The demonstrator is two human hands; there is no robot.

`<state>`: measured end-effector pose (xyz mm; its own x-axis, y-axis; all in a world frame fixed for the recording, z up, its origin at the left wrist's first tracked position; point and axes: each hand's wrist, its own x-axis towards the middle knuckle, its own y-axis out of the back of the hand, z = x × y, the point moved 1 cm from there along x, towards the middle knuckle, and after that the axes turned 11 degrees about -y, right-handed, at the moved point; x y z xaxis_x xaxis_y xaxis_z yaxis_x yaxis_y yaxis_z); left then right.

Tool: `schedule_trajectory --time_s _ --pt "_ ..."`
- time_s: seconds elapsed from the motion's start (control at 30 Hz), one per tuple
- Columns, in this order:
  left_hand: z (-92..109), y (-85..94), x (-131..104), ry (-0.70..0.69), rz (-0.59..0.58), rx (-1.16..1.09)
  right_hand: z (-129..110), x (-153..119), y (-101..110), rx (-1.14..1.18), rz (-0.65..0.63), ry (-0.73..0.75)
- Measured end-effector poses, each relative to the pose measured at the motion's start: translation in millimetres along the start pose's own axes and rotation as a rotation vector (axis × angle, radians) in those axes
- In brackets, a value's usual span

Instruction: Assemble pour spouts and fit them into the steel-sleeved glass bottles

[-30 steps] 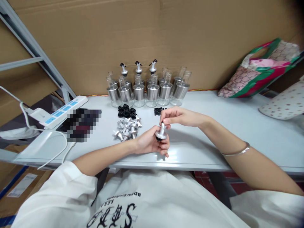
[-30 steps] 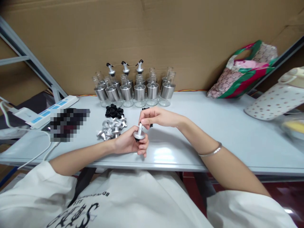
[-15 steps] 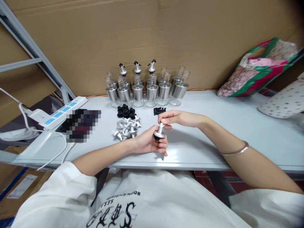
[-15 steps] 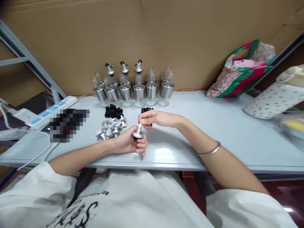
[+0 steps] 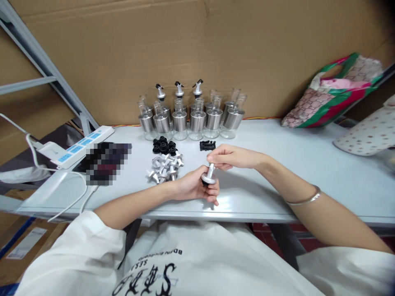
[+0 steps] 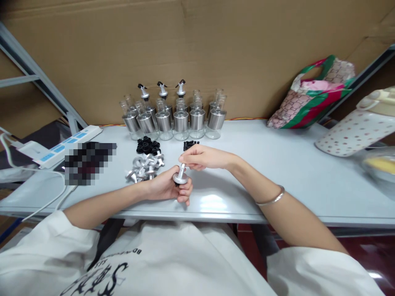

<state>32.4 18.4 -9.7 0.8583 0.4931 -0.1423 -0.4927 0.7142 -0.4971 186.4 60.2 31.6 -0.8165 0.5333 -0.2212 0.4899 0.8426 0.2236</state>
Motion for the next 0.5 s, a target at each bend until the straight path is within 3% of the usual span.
schedule_trajectory --time_s 0.3,0.5 --pt "-0.3 1.1 0.3 -0.008 -0.016 -0.026 -0.2 0.5 -2.3 -0.072 0.120 -0.050" --pt "1.6 1.4 -1.0 -0.018 -0.013 -0.036 -1.4 -0.1 -1.3 -0.114 0.102 0.010"
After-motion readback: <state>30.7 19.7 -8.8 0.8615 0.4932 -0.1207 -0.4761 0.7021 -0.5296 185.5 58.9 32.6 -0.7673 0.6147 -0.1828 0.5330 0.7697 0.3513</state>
